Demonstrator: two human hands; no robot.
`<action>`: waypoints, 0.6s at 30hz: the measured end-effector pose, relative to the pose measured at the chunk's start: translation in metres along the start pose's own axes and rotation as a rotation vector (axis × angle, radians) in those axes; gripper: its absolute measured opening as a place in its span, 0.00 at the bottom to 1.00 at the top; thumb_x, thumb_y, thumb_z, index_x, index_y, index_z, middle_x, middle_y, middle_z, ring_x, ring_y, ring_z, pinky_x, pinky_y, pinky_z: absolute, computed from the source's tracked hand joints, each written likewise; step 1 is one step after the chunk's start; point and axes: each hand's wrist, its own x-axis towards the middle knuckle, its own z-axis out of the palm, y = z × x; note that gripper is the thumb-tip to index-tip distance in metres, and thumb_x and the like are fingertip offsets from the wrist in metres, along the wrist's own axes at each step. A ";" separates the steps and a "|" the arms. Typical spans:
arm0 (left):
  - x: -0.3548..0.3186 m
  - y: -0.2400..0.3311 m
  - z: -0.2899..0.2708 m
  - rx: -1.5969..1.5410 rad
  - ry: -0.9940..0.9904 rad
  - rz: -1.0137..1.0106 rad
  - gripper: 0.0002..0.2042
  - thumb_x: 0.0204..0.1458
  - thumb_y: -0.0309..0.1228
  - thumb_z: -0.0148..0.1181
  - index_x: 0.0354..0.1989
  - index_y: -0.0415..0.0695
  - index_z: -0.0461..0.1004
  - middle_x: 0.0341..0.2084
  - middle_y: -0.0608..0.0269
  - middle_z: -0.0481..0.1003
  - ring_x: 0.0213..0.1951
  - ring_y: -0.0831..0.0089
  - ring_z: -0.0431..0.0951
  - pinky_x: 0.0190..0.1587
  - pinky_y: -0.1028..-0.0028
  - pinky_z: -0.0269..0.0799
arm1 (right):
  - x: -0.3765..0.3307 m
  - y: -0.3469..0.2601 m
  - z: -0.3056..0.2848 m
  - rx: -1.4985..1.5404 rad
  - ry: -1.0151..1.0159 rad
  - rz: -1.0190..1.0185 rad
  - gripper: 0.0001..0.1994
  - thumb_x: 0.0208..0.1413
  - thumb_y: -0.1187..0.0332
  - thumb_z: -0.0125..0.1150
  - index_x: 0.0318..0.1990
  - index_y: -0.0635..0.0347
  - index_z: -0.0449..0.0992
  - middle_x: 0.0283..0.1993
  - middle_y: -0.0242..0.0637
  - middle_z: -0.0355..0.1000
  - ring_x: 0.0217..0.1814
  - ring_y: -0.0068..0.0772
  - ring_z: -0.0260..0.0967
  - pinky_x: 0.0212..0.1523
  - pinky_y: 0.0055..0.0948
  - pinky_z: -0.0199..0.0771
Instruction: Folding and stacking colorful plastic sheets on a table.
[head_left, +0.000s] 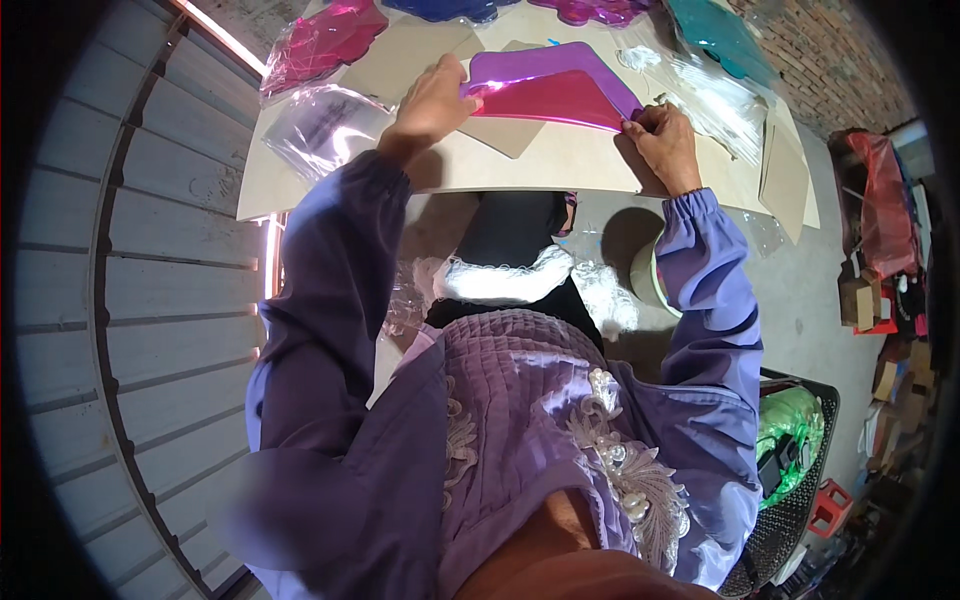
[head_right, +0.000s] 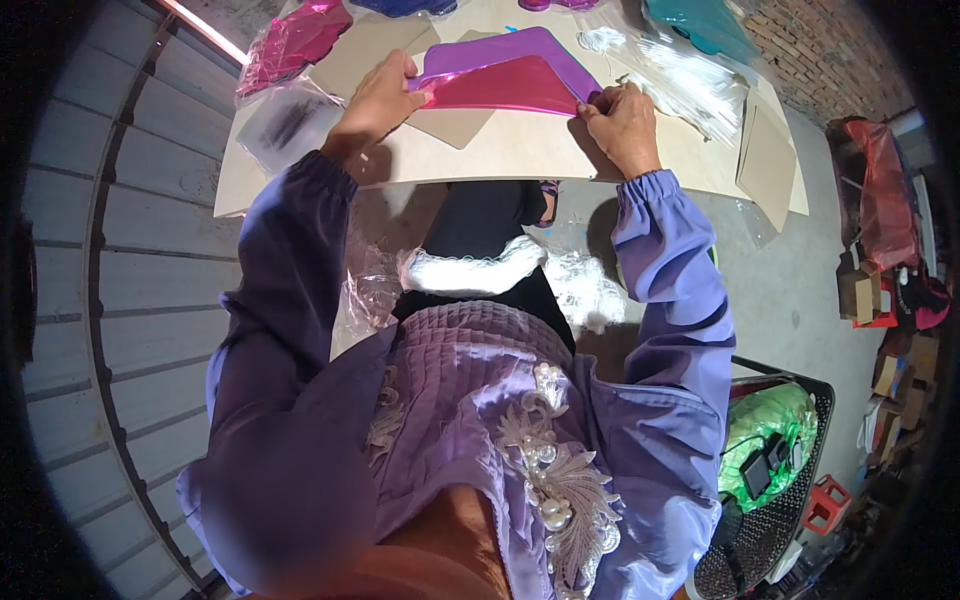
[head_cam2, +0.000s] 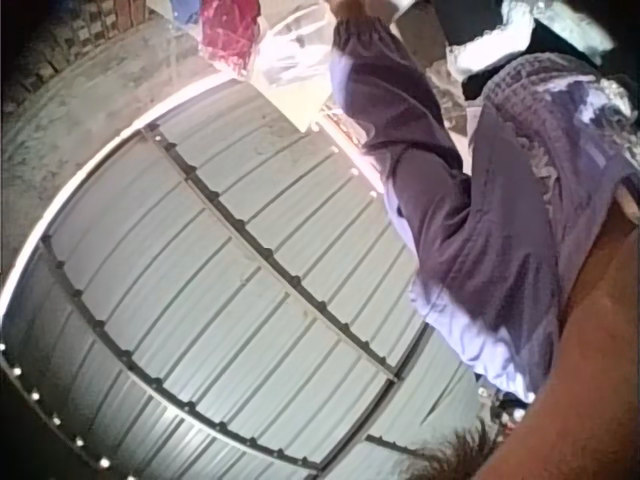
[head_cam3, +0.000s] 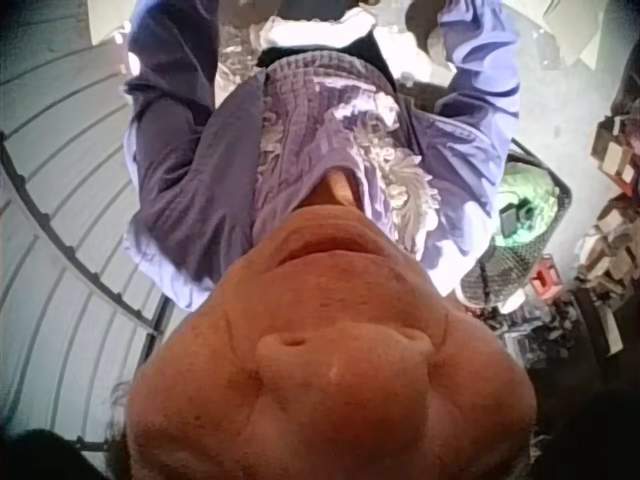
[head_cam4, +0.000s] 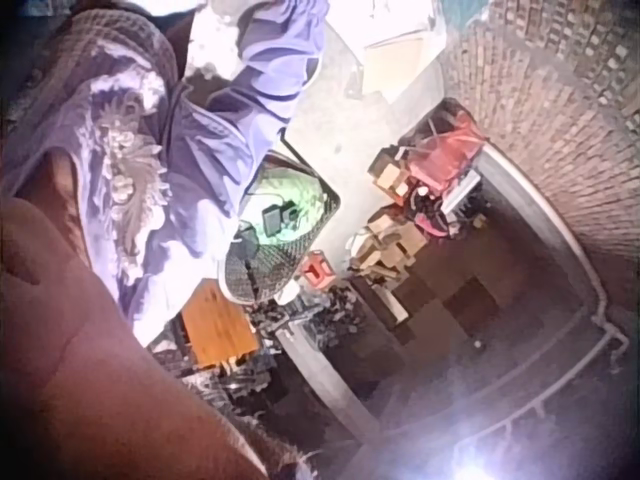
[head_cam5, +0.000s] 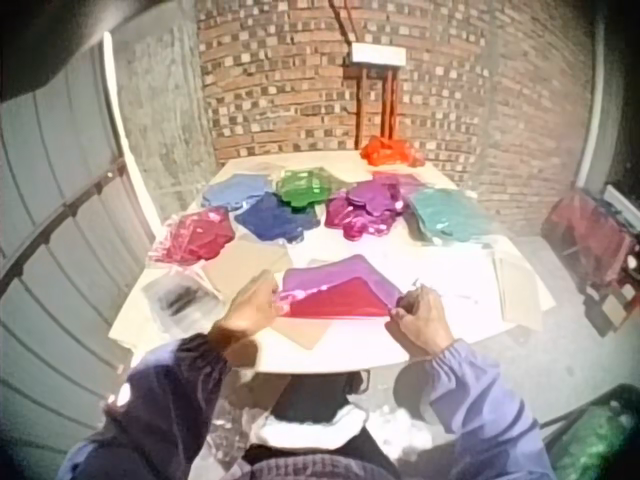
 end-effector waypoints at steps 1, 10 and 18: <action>0.001 0.005 0.000 0.000 0.001 0.004 0.17 0.47 0.31 0.64 0.46 0.40 0.73 0.43 0.48 0.74 0.47 0.55 0.74 0.50 0.63 0.69 | 0.000 0.001 -0.001 -0.001 -0.014 0.002 0.09 0.47 0.68 0.68 0.28 0.67 0.79 0.21 0.43 0.73 0.23 0.30 0.68 0.28 0.32 0.67; 0.033 0.067 0.048 0.240 0.049 0.759 0.23 0.58 0.33 0.50 0.63 0.47 0.60 0.64 0.55 0.58 0.67 0.56 0.52 0.66 0.60 0.52 | 0.000 -0.007 -0.004 0.045 -0.031 0.050 0.10 0.47 0.68 0.68 0.27 0.68 0.78 0.21 0.43 0.71 0.24 0.33 0.67 0.28 0.33 0.66; 0.040 0.064 0.077 0.256 -0.253 0.676 0.29 0.64 0.50 0.33 0.70 0.51 0.48 0.71 0.62 0.45 0.72 0.61 0.40 0.72 0.61 0.34 | 0.000 -0.004 -0.003 0.016 -0.030 0.044 0.11 0.44 0.64 0.69 0.28 0.66 0.81 0.35 0.52 0.73 0.40 0.51 0.70 0.44 0.43 0.69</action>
